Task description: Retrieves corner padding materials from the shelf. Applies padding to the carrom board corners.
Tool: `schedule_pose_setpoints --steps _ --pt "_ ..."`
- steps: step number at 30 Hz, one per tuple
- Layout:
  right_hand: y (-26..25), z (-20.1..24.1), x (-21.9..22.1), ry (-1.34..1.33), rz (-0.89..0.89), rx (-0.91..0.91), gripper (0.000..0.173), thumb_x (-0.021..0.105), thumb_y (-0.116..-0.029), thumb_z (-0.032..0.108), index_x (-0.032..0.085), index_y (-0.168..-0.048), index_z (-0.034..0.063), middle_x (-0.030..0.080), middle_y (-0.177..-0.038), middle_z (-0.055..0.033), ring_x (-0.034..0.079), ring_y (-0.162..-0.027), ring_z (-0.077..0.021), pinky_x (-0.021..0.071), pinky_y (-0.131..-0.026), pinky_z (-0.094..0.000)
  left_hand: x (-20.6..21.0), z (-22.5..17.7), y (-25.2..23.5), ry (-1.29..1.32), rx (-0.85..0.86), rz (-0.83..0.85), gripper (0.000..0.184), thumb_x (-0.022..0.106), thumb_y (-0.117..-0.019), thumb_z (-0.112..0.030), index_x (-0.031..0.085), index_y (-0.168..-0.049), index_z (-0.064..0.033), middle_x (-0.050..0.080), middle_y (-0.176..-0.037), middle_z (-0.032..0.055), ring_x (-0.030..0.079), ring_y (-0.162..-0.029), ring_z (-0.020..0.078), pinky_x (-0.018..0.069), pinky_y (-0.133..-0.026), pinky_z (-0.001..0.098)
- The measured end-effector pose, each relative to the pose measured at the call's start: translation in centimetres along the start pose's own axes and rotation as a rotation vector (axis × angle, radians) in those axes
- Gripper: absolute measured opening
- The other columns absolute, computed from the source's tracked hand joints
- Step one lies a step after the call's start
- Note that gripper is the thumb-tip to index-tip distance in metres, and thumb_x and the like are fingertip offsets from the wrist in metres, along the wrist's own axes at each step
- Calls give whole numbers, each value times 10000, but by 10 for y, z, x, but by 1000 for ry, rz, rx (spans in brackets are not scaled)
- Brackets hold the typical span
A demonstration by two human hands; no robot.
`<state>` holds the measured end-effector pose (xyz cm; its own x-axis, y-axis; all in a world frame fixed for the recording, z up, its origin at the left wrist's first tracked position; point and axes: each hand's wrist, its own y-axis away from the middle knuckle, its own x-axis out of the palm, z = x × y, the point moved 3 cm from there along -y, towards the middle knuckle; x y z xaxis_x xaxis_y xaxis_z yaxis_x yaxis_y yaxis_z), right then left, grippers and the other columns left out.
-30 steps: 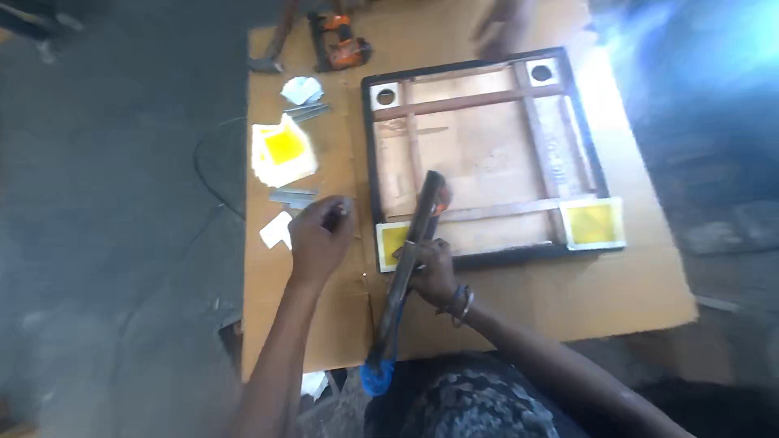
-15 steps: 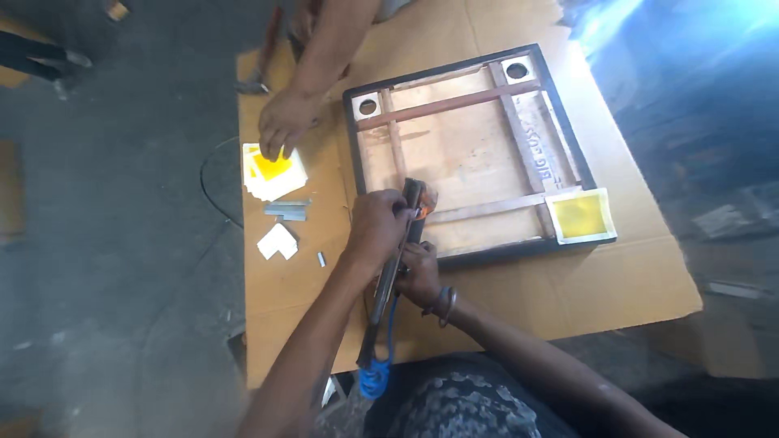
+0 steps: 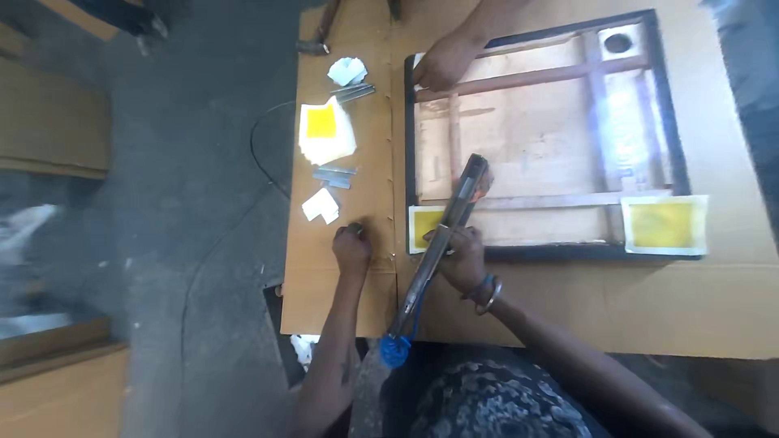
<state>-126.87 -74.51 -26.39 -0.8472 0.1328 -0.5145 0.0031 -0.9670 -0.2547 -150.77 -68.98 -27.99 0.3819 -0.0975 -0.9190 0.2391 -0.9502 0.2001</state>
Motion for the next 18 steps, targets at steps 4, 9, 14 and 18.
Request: schedule_pose_setpoints --steps 4,9,14,18 --pt "2 2 -3 -5 29 32 281 828 -694 98 799 -972 125 768 -1020 -48 705 -965 -250 441 -907 -634 -25 -21 10 134 123 -46 210 652 -983 -144 754 -1085 9 750 -998 203 734 -935 354 567 -883 578" --pt "3 0 -1 13 -9 9 238 834 -673 89 781 -905 93 767 -979 -69 715 -960 -264 447 -890 -643 -93 -153 54 313 492 156 132 723 -935 -151 784 -1029 -81 733 -952 67 702 -804 131 609 -741 338" --pt "1 -4 1 -10 -64 -6 217 824 -652 98 770 -862 92 769 -969 -50 714 -950 -236 445 -874 -611 -88 -200 48 35 435 447 113 708 -973 -182 801 -1009 -129 762 -963 37 716 -896 162 577 -839 423" --pt "2 -9 3 -13 -53 -4 189 810 -654 101 760 -836 98 765 -963 -50 709 -947 -232 436 -878 -601 -89 -207 48 -39 391 467 136 676 -990 -180 792 -1022 -116 750 -990 59 708 -942 192 567 -864 447"
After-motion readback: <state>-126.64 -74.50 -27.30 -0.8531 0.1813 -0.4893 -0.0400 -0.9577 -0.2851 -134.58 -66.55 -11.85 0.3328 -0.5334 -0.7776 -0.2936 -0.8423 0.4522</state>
